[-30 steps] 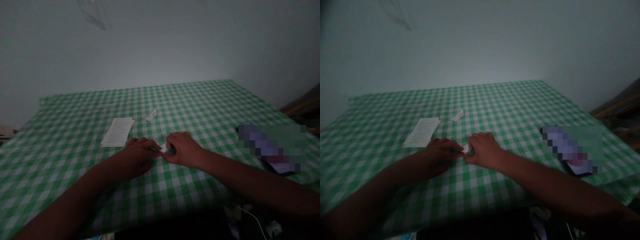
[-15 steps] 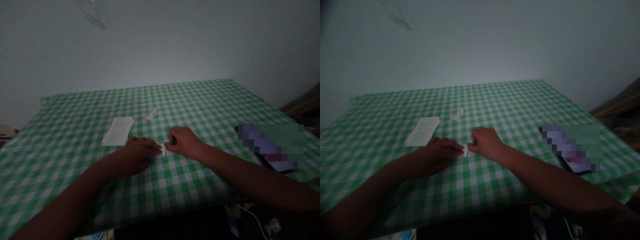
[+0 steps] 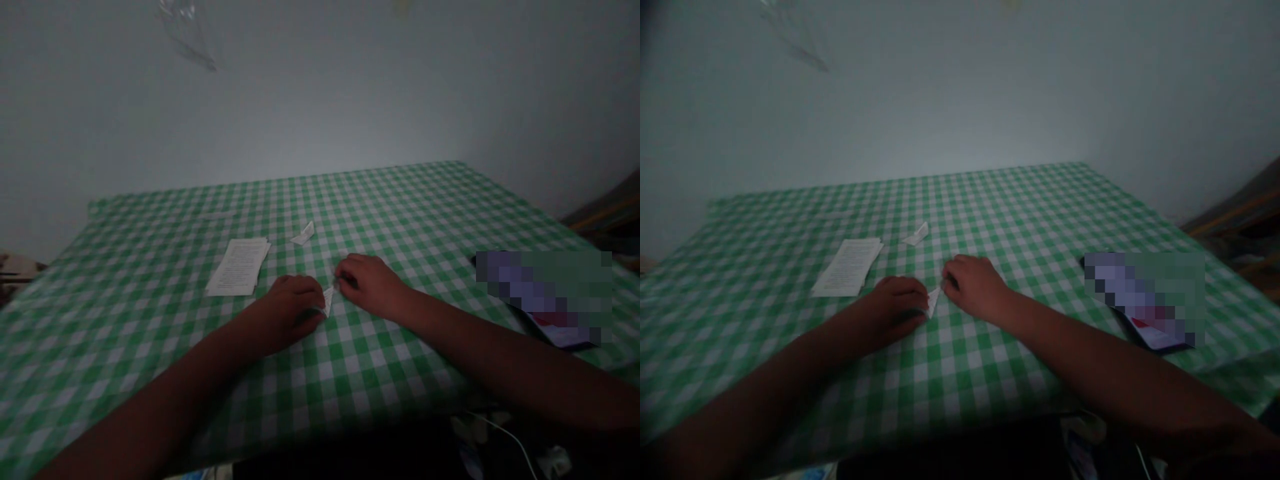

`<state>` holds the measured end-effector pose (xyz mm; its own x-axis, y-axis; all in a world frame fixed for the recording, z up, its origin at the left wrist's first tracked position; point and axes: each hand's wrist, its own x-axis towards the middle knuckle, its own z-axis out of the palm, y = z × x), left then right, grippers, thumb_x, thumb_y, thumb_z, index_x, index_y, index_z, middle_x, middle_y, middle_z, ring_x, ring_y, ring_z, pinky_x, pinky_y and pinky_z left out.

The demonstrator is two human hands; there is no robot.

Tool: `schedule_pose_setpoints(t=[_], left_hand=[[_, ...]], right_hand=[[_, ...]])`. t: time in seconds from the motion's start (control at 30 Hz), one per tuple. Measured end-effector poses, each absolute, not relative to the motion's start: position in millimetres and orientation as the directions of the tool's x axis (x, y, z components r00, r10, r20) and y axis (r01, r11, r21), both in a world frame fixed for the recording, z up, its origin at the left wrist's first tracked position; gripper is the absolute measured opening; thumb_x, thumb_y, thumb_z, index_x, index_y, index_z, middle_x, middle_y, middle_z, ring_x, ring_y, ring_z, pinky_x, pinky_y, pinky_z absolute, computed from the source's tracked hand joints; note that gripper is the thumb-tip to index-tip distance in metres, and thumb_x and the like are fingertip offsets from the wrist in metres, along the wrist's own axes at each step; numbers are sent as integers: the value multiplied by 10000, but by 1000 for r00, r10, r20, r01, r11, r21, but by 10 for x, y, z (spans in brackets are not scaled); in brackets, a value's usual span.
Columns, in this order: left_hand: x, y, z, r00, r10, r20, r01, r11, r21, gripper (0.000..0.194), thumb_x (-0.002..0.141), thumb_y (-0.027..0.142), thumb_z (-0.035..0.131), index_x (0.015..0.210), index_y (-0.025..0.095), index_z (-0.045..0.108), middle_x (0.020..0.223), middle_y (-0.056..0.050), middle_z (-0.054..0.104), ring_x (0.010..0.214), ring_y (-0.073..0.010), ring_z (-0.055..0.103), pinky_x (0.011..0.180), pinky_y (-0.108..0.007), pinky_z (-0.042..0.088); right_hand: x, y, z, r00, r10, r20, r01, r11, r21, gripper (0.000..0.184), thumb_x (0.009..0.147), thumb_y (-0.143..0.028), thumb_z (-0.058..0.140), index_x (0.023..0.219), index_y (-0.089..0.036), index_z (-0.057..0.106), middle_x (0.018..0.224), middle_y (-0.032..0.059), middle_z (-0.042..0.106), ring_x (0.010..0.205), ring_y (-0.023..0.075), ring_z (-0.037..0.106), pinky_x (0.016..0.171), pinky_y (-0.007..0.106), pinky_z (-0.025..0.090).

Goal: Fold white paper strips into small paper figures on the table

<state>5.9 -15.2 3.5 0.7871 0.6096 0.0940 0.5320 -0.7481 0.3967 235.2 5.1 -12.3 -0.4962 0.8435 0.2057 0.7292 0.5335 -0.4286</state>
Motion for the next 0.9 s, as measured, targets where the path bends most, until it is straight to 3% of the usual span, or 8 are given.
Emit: schedule_pose_setpoints(t=[0.3,0.43,0.53,0.7,0.8,0.9], left_hand=[[173,-154,-54,731,664,157,572,-721,391,114,906,264,636,848,173,600,969,-58,615,937,-207,574,878,-384,477],[192,-182,-32,704,693,159,576,-687,443,31,888,187,614,901,184,587,1010,-57,603,981,-204,576,907,-384,505],[200,-202,-16,686,710,162,586,-670,456,105,874,173,611,969,196,575,1051,-59,601,1018,-213,581,933,-405,514],[227,-238,-8,690,711,137,630,-683,371,152,866,143,578,1010,181,551,1069,-78,606,1027,-231,583,943,-425,516],[231,-260,-5,703,699,132,632,-699,335,161,874,124,549,1029,164,545,1076,-91,602,1036,-234,575,939,-421,514],[221,-272,-3,703,699,134,629,-698,343,171,887,129,535,1053,169,544,1084,-88,597,1038,-231,576,929,-412,517]], right_hand=[[2331,-38,-127,-586,788,190,674,604,-425,132,864,-229,615,978,-191,671,983,48,630,952,206,574,829,353,367],[2333,-16,-143,-592,784,185,659,603,-449,71,853,-220,630,914,-195,657,955,28,628,926,190,570,808,338,353],[2337,-6,-146,-604,777,180,647,609,-458,41,860,-211,618,889,-196,642,930,23,628,916,188,567,811,339,344],[2325,-30,-127,-617,761,199,610,623,-490,40,876,-200,576,884,-195,615,923,29,617,912,194,565,819,356,366],[2322,-47,-105,-529,772,353,490,617,-616,184,839,-106,487,971,-200,574,978,54,588,962,198,561,850,366,425],[2335,-60,-95,-403,767,500,387,637,-666,446,698,-20,419,1080,-227,516,1133,80,548,1129,222,522,964,429,428]])
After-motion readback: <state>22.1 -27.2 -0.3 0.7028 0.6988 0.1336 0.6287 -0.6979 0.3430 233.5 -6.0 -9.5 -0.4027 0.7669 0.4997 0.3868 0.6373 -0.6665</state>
